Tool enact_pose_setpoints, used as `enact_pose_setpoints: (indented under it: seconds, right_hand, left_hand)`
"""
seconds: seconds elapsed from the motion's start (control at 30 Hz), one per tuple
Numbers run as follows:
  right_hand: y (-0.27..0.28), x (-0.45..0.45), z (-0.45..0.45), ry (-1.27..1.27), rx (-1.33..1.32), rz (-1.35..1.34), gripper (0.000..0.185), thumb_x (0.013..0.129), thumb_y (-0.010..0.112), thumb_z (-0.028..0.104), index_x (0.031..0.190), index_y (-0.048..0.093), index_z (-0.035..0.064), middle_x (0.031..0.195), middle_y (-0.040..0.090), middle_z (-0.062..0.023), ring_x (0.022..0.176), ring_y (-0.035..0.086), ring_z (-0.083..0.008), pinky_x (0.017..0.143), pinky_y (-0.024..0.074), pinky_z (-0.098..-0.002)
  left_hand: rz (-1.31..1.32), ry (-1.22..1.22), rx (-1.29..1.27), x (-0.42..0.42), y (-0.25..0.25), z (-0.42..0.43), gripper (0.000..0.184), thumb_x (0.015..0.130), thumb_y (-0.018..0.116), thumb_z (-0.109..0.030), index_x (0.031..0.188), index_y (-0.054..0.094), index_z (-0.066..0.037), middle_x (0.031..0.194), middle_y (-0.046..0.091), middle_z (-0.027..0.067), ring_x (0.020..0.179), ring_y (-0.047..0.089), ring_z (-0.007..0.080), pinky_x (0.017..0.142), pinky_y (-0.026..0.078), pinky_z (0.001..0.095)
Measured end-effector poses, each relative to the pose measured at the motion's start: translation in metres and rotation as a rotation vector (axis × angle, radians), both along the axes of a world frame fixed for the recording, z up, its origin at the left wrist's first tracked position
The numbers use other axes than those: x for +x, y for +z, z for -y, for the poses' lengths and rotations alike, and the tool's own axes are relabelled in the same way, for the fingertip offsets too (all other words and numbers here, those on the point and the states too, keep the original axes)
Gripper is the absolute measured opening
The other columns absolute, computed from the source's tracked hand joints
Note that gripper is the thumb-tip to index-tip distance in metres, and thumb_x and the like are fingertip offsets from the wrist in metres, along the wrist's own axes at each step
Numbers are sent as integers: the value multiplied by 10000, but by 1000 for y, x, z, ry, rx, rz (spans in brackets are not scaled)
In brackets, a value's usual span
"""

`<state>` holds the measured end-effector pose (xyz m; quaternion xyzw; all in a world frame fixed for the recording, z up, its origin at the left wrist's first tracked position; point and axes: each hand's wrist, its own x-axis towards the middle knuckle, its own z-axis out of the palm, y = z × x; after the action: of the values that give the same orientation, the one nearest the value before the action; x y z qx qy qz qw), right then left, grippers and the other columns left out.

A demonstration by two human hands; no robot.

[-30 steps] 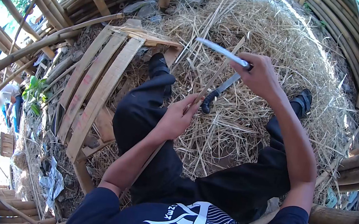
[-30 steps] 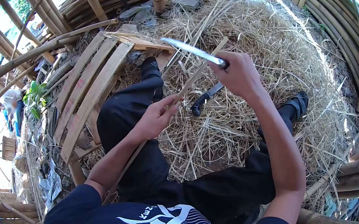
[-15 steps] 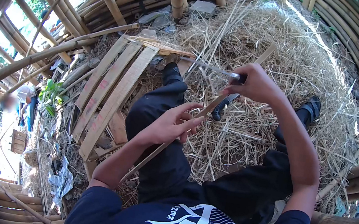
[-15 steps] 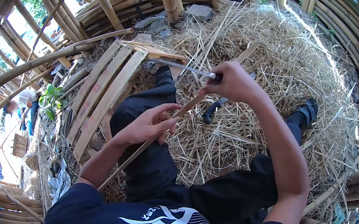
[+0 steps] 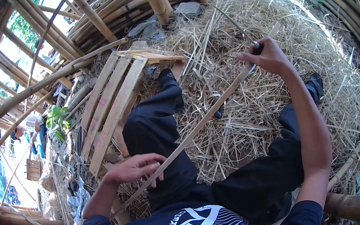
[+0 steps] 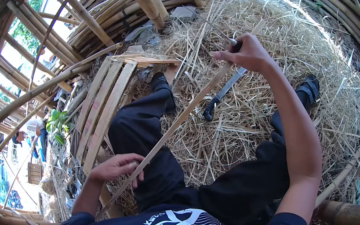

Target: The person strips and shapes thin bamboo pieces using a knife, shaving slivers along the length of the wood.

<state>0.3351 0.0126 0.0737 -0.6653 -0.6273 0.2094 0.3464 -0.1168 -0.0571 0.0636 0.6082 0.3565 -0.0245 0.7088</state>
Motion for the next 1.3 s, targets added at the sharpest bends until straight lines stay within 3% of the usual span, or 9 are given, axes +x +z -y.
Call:
enact_pose_setpoints:
  seconds: [0.1, 0.17, 0.27, 0.47, 0.63, 0.73, 1.03, 1.2, 1.3]
  right_hand:
    - [-4, 8, -3, -76, 13, -21, 476, 690, 799, 494, 599, 646, 52, 523, 596, -13, 460, 540, -81, 467, 421, -235]
    - [-15, 13, -5, -107, 75, -14, 461, 747, 769, 471, 591, 627, 62, 491, 546, 16, 427, 463, -55, 444, 360, -254]
    - [-27, 24, -8, -137, 135, -12, 457, 785, 745, 440, 619, 645, 26, 475, 538, -2, 413, 475, -79, 449, 394, -292]
    - [-35, 23, -12, -308, 91, 275, 337, 859, 658, 351, 830, 688, 17, 841, 620, -130, 742, 629, -258, 724, 501, -400]
    - [-35, 15, -17, -371, 210, 283, 295, 850, 674, 269, 1067, 675, 70, 1099, 595, -160, 795, 658, -285, 743, 533, -389]
    - [-24, 0, -14, -509, 239, 253, 387, 853, 653, 193, 1229, 592, 119, 1355, 391, -294, 818, 683, -315, 685, 581, -323]
    - [-9, -16, -24, -546, 113, 70, 457, 926, 564, 370, 1327, 504, 160, 1119, 557, -173, 723, 644, -219, 709, 534, -354]
    - [-23, -15, -44, -419, 218, -375, 374, 902, 600, 249, 1245, 558, 106, 688, 578, -33, 663, 599, -107, 649, 498, -283]
    - [-24, -16, -51, -405, 190, -533, 318, 878, 605, 179, 1182, 584, 88, 698, 572, -20, 645, 587, -103, 627, 485, -273]
  left_hand:
    - [-21, -41, -180, 4, -8, 4, 365, 1004, 427, -264, 1236, 467, 15, 855, 640, 116, 700, 659, 157, 651, 537, 271]
    - [1, -15, -208, 12, -12, 13, 323, 1003, 437, -255, 1184, 488, 8, 793, 627, 89, 627, 635, 131, 589, 518, 242]
    - [-60, 89, -140, 22, -21, 24, 256, 1011, 431, -236, 1094, 527, -14, 621, 501, -11, 411, 438, 34, 388, 340, 171]
    - [-39, 255, -112, 42, -44, 33, 263, 1009, 446, -232, 1123, 555, -21, 603, 444, -42, 413, 342, 5, 381, 261, 161]
    - [-35, 287, -3, 61, -43, 20, 266, 1009, 444, -211, 1126, 559, -1, 606, 471, -21, 396, 346, 7, 376, 268, 164]
    - [-27, 293, 25, 73, -39, 9, 269, 1013, 432, -206, 1129, 558, 2, 621, 492, -7, 387, 352, 7, 376, 276, 162]
    - [114, 296, 16, 114, -23, -25, 306, 1022, 406, -225, 1183, 514, 13, 647, 496, 8, 370, 367, 11, 368, 311, 170]
    - [125, 285, -7, 130, -30, -25, 279, 1022, 391, -183, 1177, 498, 23, 593, 474, 11, 346, 342, 20, 347, 292, 171]
    - [166, 311, -25, 136, -38, -25, 274, 1012, 426, -197, 1171, 499, 14, 591, 459, -8, 358, 310, 10, 350, 268, 171]
